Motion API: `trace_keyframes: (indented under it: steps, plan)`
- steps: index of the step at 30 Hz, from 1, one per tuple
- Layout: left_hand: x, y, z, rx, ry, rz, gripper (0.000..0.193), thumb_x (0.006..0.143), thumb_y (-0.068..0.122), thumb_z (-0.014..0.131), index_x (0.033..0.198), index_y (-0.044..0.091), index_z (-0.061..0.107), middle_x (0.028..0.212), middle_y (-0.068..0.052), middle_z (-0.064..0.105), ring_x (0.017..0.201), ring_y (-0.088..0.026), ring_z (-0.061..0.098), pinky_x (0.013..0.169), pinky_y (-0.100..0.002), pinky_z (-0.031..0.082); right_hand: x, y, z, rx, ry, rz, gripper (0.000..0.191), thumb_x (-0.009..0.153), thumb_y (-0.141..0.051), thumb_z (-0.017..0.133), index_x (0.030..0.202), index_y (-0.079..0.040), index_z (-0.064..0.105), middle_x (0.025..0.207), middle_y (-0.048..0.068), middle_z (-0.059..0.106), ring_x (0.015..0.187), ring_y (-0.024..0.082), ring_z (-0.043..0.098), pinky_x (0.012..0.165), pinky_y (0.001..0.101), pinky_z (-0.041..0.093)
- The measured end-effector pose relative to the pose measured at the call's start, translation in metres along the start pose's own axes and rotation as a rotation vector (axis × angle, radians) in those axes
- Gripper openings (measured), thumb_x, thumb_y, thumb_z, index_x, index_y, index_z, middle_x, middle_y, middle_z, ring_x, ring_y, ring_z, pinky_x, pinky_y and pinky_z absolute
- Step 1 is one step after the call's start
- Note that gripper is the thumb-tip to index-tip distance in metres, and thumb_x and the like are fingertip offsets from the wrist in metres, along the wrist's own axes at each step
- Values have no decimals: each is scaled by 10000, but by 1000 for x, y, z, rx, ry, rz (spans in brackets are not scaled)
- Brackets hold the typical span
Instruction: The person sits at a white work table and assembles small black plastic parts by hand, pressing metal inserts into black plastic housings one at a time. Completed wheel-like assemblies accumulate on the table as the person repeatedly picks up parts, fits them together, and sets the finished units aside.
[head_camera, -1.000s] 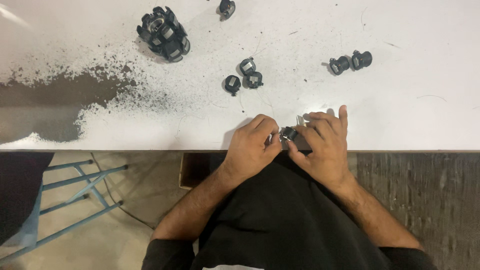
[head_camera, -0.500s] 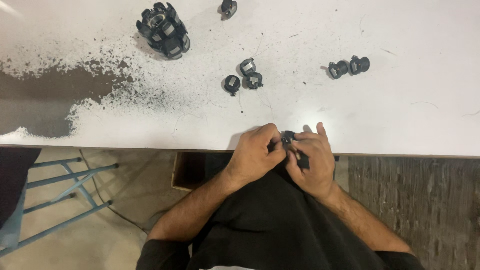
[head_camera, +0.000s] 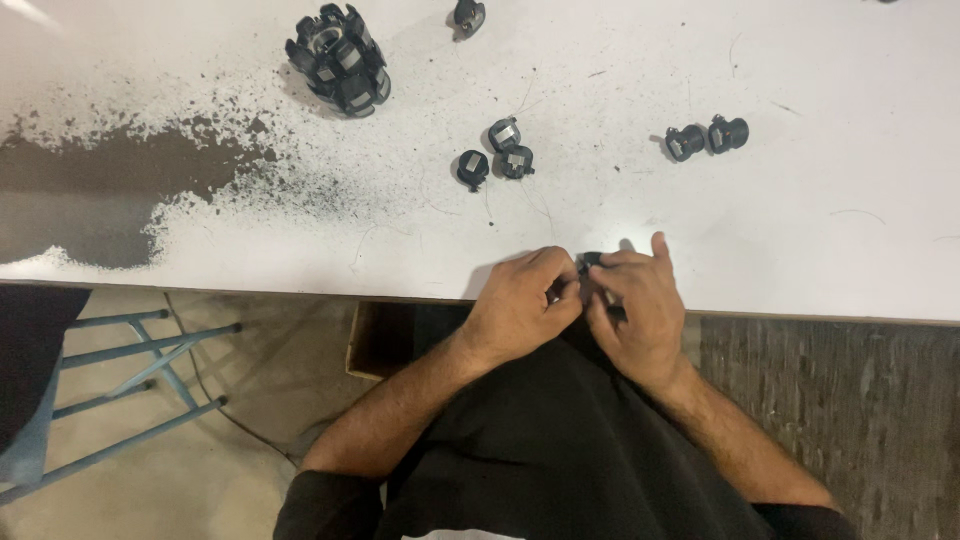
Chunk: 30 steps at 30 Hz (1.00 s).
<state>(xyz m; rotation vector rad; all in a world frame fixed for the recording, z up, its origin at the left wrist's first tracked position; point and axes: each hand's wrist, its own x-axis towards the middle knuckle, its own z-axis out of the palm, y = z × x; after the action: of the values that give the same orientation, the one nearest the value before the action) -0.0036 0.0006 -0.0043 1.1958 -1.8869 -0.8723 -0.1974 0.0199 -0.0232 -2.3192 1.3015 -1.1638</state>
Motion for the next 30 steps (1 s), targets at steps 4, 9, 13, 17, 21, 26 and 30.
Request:
trace_keyframes:
  steps: [4,9,13,17,21,26,30]
  plan:
    - [33,-12,-43,634,96,294,363,896,62,656,1257,23,642,1207,-205,629,1081,-269,592,700,-301,565,15,13,-17,-59,146,130,248,958,48,692,1186,-18,621,1127,145,669,1161,320,657,1315,602,266]
    - [82,-23,-77,984,-27,580,428,863,29,626,1273,142,674,1234,-164,626,1244,-341,556,1001,-518,425,11,16,-24,10,144,159,241,927,68,624,1157,-5,615,1070,130,637,1155,317,623,1324,599,237]
    - [100,-18,-67,1092,-425,357,225,948,75,660,1164,101,716,1137,-83,663,1233,-278,556,1238,-590,291,10,16,-22,-37,87,148,256,883,90,601,1088,-50,661,978,69,597,1196,307,615,1348,607,184]
    - [71,-12,-44,582,-379,132,298,927,275,748,1150,79,722,1181,-86,687,1286,-281,549,1283,-586,258,10,11,-27,-135,-23,141,283,816,-10,710,1077,-118,731,1005,72,563,1236,317,555,1289,634,162]
    - [24,-5,-8,384,-43,130,349,868,375,817,1038,77,756,1301,-113,652,1407,-368,456,1208,-630,246,12,2,-20,-166,-137,117,497,753,-238,858,1199,-73,713,1104,101,555,1260,356,495,1204,703,125]
    - [-4,0,-4,350,142,124,455,874,350,834,1195,74,666,1430,-134,569,1481,-353,403,1247,-615,273,17,-5,-8,-226,-178,113,488,772,-225,863,1230,-115,736,1122,82,568,1282,325,505,1239,690,141]
    - [-9,3,-24,605,62,297,378,882,200,781,1245,163,686,1441,-121,550,1480,-340,394,1253,-600,278,20,-6,-7,-200,-158,112,451,806,-261,879,1194,-91,725,1098,76,572,1268,321,505,1227,698,141]
